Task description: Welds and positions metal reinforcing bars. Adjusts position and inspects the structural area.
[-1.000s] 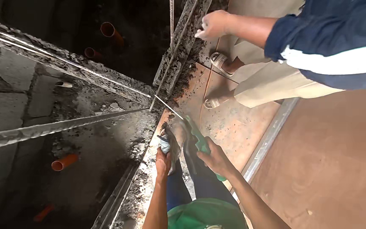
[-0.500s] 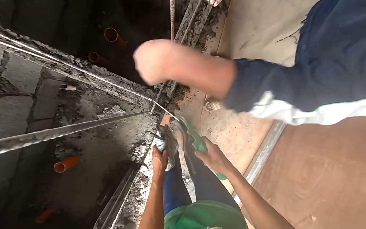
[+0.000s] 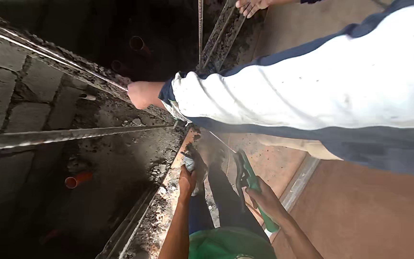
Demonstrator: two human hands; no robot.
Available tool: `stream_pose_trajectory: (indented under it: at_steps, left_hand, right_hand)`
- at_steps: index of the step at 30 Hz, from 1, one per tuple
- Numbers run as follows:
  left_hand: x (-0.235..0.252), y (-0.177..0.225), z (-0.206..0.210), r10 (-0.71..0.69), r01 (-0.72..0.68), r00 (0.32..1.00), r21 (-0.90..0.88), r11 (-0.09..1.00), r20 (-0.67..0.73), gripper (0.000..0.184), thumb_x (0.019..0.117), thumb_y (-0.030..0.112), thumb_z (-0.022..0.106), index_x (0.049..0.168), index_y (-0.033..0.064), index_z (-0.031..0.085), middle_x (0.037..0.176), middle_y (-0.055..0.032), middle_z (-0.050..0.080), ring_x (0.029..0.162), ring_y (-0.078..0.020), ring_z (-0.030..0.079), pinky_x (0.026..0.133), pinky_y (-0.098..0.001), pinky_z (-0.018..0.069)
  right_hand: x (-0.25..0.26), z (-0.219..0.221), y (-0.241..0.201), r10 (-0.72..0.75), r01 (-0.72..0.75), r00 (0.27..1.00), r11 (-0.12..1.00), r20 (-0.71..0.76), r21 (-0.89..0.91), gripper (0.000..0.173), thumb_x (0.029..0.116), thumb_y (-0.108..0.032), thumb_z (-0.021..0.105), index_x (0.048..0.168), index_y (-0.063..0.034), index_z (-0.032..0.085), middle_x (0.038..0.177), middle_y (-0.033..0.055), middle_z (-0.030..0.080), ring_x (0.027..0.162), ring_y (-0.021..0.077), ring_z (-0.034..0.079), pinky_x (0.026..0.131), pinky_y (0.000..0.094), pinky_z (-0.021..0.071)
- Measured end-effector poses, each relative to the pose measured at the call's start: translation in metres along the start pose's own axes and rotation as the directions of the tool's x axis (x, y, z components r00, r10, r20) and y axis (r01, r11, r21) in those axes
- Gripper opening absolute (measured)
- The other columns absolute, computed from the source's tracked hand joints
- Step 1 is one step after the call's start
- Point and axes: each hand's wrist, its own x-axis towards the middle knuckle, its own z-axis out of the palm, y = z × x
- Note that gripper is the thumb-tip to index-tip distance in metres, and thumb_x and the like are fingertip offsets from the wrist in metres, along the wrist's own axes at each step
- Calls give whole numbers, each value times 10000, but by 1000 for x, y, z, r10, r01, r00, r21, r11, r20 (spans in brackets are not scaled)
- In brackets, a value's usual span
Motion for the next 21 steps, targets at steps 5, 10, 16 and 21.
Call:
stream_pose_trajectory:
  at_steps: [5, 10, 16, 21]
  left_hand:
    - [5, 5, 4, 6, -6, 1000, 12, 1000, 19, 654, 961, 317, 639, 1508, 42, 409, 1294, -213, 653, 1201, -352, 651, 1017, -560, 527]
    - [5, 3, 7, 13, -13, 999, 4, 1000, 37, 680, 952, 321, 642, 1522, 51, 387, 1297, -203, 654, 1202, -343, 652, 1016, -552, 530]
    - [1, 0, 6, -13, 13, 999, 4, 1000, 48, 687, 961, 330, 633, 1533, 48, 378, 1324, -207, 641, 1227, -344, 640, 1034, -554, 518]
    - [3, -3, 7, -23, 23, 999, -3, 1000, 44, 680, 961, 349, 639, 1518, 46, 394, 1317, -205, 644, 1216, -346, 646, 1026, -555, 524]
  right_hand:
    - [-2, -3, 34, 62, -63, 998, 998, -28, -23, 454, 943, -331, 659, 1297, -80, 527, 769, 105, 622, 531, 218, 604, 505, 393, 560]
    - [2, 1, 54, 92, -93, 995, 995, -23, -33, 444, 948, -340, 656, 1284, -76, 536, 753, 107, 619, 526, 221, 600, 495, 390, 555]
    - [6, 8, 61, 132, -133, 991, 990, -25, -42, 436, 956, -319, 658, 1287, -67, 529, 739, 108, 611, 524, 220, 601, 495, 387, 554]
    - [12, 14, 62, 147, -148, 989, 988, -15, -38, 426, 966, -312, 652, 1288, -67, 520, 738, 108, 607, 524, 218, 599, 493, 381, 551]
